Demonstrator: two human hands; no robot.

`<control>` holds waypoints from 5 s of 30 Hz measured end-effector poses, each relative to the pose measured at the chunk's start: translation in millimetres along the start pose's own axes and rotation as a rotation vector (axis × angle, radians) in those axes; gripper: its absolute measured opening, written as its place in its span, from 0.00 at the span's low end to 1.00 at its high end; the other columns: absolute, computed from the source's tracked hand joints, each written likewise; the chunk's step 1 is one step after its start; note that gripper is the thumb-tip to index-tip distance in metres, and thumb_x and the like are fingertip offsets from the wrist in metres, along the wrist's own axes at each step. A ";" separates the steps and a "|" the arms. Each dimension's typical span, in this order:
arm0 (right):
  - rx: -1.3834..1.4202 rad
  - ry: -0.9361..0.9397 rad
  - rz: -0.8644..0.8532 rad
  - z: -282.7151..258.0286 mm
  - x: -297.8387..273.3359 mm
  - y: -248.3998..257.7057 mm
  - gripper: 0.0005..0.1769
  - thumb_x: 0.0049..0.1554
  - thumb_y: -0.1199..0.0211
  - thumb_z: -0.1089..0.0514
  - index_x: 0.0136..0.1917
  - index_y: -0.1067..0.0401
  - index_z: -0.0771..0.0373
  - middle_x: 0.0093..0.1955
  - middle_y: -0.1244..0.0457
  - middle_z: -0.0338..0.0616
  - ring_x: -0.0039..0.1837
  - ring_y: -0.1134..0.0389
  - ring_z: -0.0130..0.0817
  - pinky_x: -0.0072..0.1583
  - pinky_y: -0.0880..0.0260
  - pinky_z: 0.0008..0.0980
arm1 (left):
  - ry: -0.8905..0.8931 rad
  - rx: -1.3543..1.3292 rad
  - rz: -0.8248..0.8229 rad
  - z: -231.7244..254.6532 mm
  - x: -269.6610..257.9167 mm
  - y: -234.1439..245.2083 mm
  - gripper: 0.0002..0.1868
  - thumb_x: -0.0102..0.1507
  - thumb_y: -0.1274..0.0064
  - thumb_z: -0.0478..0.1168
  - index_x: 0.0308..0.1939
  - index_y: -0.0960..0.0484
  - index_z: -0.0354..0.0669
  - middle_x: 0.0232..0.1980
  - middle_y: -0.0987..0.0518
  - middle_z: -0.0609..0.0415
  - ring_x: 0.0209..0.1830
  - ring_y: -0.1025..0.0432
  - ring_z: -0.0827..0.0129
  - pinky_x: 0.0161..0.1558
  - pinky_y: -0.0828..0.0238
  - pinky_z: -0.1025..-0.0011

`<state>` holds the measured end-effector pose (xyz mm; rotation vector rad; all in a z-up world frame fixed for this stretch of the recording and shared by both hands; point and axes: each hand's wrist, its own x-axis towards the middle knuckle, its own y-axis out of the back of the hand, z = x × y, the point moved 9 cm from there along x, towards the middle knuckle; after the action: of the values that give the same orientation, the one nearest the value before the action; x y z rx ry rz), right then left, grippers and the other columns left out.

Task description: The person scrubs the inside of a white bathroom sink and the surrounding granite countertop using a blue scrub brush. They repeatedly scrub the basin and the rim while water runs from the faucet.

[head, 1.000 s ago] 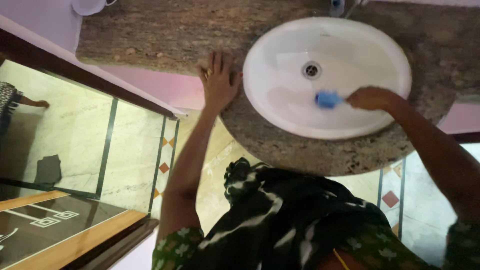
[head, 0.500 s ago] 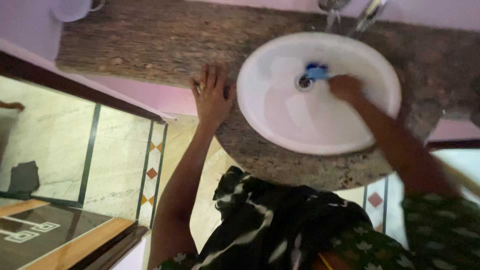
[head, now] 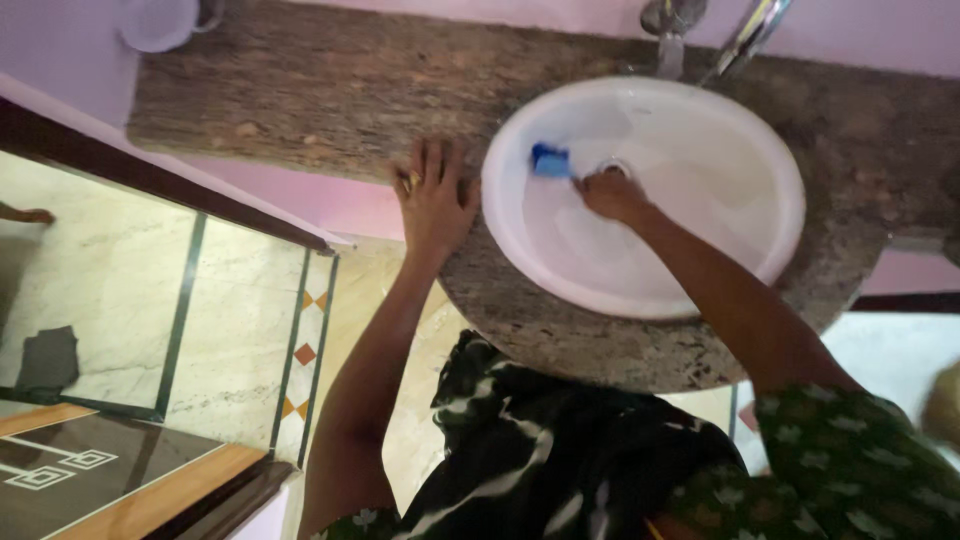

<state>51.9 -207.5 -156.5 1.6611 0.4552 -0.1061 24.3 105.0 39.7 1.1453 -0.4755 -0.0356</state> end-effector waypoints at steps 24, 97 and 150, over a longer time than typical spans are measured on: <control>-0.062 -0.240 -0.401 114.4 -69.7 23.8 0.30 0.64 0.54 0.37 0.61 0.24 0.59 0.65 0.33 0.53 0.66 0.32 0.55 0.66 0.35 0.58 | 0.026 0.040 -0.026 2.5 5.8 0.6 0.35 0.69 0.50 0.58 0.77 0.34 0.49 0.79 0.38 0.43 0.82 0.52 0.47 0.74 0.67 0.29; 0.207 0.052 -0.482 -17.2 -64.3 -17.7 0.38 0.68 0.61 0.34 0.53 0.23 0.66 0.56 0.31 0.61 0.58 0.29 0.58 0.65 0.33 0.51 | -0.010 0.041 0.020 7.2 0.0 7.6 0.33 0.69 0.48 0.55 0.75 0.31 0.48 0.79 0.38 0.45 0.82 0.50 0.47 0.74 0.64 0.29; 0.107 -0.026 -0.303 -4.6 -61.1 -4.3 0.37 0.69 0.59 0.31 0.51 0.20 0.61 0.52 0.29 0.61 0.56 0.28 0.59 0.62 0.31 0.55 | 0.046 0.073 0.037 -3.2 -0.5 -4.7 0.28 0.71 0.54 0.43 0.76 0.34 0.41 0.78 0.37 0.50 0.82 0.49 0.53 0.76 0.62 0.33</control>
<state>-6.4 -216.9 -139.7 1.6836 0.6894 -0.3806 26.1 105.9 34.3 1.2065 -0.4602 0.0399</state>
